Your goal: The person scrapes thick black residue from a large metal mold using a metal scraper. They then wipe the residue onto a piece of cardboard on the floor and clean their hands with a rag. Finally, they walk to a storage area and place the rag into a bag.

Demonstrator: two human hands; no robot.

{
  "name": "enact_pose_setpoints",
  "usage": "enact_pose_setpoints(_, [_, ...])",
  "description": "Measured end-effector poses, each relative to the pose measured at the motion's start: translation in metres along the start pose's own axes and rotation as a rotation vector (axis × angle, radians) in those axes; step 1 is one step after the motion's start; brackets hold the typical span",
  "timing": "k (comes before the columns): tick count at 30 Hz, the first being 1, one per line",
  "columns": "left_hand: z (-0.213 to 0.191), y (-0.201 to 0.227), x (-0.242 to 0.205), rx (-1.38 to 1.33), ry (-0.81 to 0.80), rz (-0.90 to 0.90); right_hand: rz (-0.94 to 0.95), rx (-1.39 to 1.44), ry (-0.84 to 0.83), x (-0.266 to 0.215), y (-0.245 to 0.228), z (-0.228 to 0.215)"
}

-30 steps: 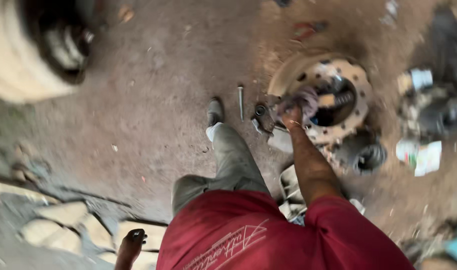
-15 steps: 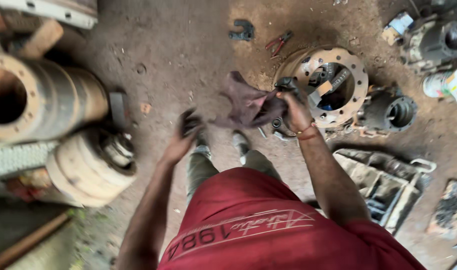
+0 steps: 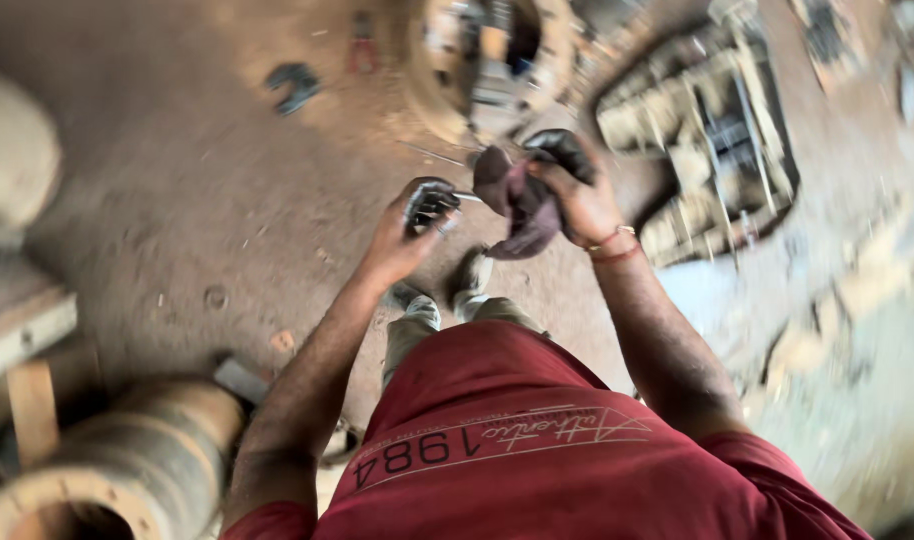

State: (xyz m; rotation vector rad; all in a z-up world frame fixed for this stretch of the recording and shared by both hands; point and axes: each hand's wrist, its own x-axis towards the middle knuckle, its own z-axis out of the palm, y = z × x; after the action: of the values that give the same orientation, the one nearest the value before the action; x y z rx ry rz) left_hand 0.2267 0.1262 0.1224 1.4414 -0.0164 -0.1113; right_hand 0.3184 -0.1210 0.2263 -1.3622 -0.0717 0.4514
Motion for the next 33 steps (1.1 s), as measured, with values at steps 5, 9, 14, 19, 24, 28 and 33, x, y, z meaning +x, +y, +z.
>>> enact_pose_setpoints(5, [0.074,0.048,0.030,0.656,-0.223,0.261,-0.168,-0.447,0.125,-0.066,-0.014,-0.014])
enact_pose_setpoints(9, [0.104,0.072,0.039,0.812,-0.329,-0.153,-0.260,-0.619,0.275,-0.119,-0.022,-0.049])
enact_pose_setpoints(14, [0.136,0.088,0.040,0.905,-0.166,0.467,-0.009,-0.469,0.412,-0.186,-0.033,-0.081])
enact_pose_setpoints(19, [0.182,0.079,0.003,0.436,0.352,0.540,-0.115,-0.285,0.235,-0.219,-0.034,-0.048])
enact_pose_setpoints(24, [0.202,0.072,-0.049,-0.566,-0.327,-0.107,-0.589,-0.747,-0.179,-0.230,-0.008,-0.004])
enact_pose_setpoints(28, [0.212,0.085,-0.061,-0.824,-0.523,-0.002,-0.426,-0.757,0.140,-0.258,0.007,-0.034])
enact_pose_setpoints(33, [0.210,0.122,-0.041,-1.769,-0.500,-0.390,0.020,-0.038,0.460,-0.276,0.013,-0.060])
